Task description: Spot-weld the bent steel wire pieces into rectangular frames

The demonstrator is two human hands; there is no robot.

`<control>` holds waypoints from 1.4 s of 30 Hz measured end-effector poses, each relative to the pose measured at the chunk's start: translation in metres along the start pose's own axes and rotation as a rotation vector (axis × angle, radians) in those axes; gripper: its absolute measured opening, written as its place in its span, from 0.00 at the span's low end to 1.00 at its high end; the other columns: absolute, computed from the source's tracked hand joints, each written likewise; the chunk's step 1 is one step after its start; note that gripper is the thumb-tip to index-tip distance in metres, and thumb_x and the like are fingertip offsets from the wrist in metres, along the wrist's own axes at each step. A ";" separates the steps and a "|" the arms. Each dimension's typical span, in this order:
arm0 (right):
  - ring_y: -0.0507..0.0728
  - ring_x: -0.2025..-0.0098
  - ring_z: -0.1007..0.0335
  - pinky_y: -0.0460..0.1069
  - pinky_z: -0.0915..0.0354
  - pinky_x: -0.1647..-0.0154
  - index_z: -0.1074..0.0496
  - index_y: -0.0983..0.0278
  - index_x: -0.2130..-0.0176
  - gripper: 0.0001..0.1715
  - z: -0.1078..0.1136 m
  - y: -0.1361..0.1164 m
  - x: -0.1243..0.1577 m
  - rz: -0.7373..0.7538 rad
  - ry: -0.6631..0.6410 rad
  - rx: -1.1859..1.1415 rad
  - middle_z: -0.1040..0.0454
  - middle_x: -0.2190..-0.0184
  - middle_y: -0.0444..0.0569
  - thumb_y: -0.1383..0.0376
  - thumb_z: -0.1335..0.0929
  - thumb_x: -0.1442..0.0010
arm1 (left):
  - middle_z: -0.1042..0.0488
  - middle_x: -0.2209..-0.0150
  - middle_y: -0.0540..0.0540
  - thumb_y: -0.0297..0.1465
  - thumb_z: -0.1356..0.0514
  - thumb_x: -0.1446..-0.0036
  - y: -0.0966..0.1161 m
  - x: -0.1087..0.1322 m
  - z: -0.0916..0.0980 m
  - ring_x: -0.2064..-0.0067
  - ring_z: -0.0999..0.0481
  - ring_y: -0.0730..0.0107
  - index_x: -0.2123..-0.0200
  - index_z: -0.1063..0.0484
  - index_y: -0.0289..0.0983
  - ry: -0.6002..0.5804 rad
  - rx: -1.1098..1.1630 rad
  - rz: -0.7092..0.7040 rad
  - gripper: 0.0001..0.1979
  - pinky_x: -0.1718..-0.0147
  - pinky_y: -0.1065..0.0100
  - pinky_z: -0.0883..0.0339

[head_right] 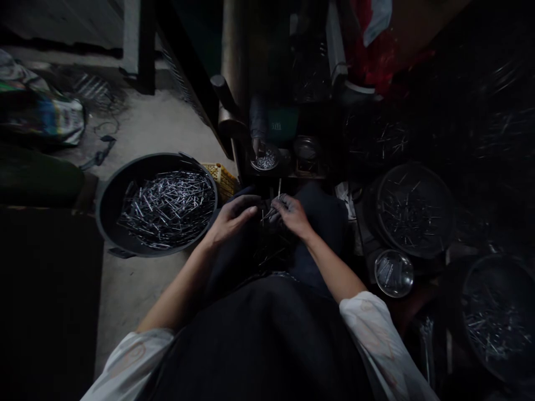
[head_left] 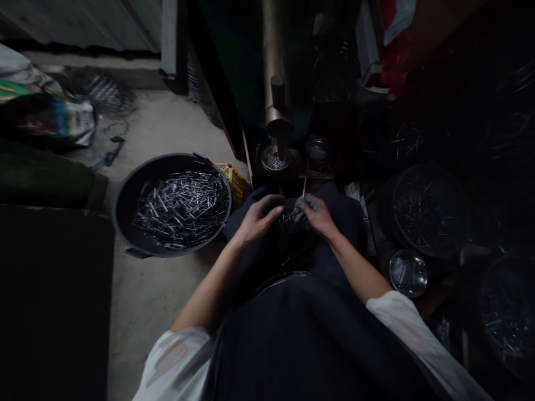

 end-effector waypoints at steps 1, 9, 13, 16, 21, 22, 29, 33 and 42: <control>0.50 0.80 0.30 0.45 0.34 0.75 0.30 0.62 0.67 0.26 0.005 0.003 -0.001 -0.011 0.053 -0.108 0.27 0.76 0.41 0.43 0.28 0.42 | 0.22 0.49 0.38 0.45 0.39 0.38 0.000 0.002 0.000 0.47 0.23 0.53 0.46 0.27 0.35 -0.031 0.003 -0.007 0.24 0.48 0.59 0.31; 0.46 0.82 0.34 0.40 0.37 0.82 0.28 0.63 0.68 0.27 0.029 0.034 0.010 -0.290 0.340 -0.524 0.27 0.78 0.38 0.48 0.19 0.55 | 0.24 0.57 0.40 0.34 0.45 0.33 -0.009 0.019 -0.042 0.56 0.25 0.60 0.59 0.22 0.38 -0.070 -0.592 -0.180 0.11 0.59 0.63 0.30; 0.45 0.83 0.35 0.40 0.38 0.82 0.26 0.64 0.65 0.28 0.041 0.025 0.020 -0.185 0.344 -0.430 0.27 0.79 0.38 0.47 0.21 0.53 | 0.27 0.53 0.39 0.32 0.45 0.33 0.007 0.024 -0.041 0.53 0.27 0.60 0.61 0.25 0.38 -0.010 -0.753 -0.189 0.10 0.58 0.64 0.31; 0.45 0.85 0.37 0.40 0.41 0.84 0.27 0.64 0.57 0.29 0.052 0.013 0.027 -0.083 0.332 -0.278 0.26 0.79 0.38 0.48 0.23 0.49 | 0.28 0.61 0.41 0.31 0.47 0.33 0.009 0.034 -0.028 0.61 0.27 0.63 0.65 0.27 0.37 -0.013 -0.851 -0.112 0.11 0.63 0.66 0.32; 0.45 0.87 0.42 0.39 0.48 0.87 0.35 0.61 0.54 0.28 0.064 0.007 0.035 -0.026 0.327 -0.130 0.28 0.81 0.34 0.53 0.23 0.46 | 0.28 0.61 0.40 0.28 0.49 0.33 0.014 0.065 -0.016 0.61 0.28 0.61 0.62 0.27 0.37 -0.038 -1.012 -0.042 0.10 0.67 0.66 0.35; 0.45 0.88 0.42 0.39 0.48 0.87 0.35 0.61 0.55 0.27 0.062 0.008 0.036 -0.029 0.309 -0.106 0.28 0.81 0.33 0.53 0.24 0.45 | 0.27 0.60 0.40 0.28 0.49 0.34 0.020 0.071 -0.017 0.61 0.28 0.61 0.61 0.27 0.38 -0.042 -0.998 -0.068 0.10 0.68 0.66 0.35; 0.47 0.86 0.36 0.41 0.41 0.83 0.32 0.63 0.63 0.23 0.052 0.013 0.035 -0.029 0.217 0.042 0.27 0.80 0.38 0.47 0.26 0.43 | 0.30 0.67 0.44 0.35 0.47 0.33 0.061 0.090 -0.006 0.69 0.31 0.68 0.66 0.26 0.40 0.052 -0.685 -0.153 0.12 0.70 0.68 0.37; 0.51 0.78 0.26 0.46 0.30 0.73 0.26 0.64 0.63 0.21 0.048 -0.011 0.042 0.055 0.204 0.094 0.22 0.74 0.45 0.48 0.28 0.39 | 0.28 0.74 0.47 0.36 0.45 0.37 0.030 0.074 0.021 0.72 0.30 0.68 0.71 0.28 0.39 0.206 -0.513 0.009 0.12 0.70 0.68 0.38; 0.58 0.50 0.21 0.54 0.27 0.45 0.25 0.57 0.43 0.20 -0.022 -0.068 0.048 0.547 -0.180 0.505 0.20 0.50 0.51 0.63 0.30 0.33 | 0.22 0.66 0.46 0.41 0.37 0.42 0.000 0.025 0.021 0.63 0.25 0.65 0.64 0.24 0.35 0.418 0.038 0.119 0.14 0.62 0.68 0.33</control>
Point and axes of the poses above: each hand's wrist, its own x-axis away from the middle knuckle, its own z-axis out of the back of the hand, y = z × x, the point moved 9 cm from there along -x, towards the middle knuckle
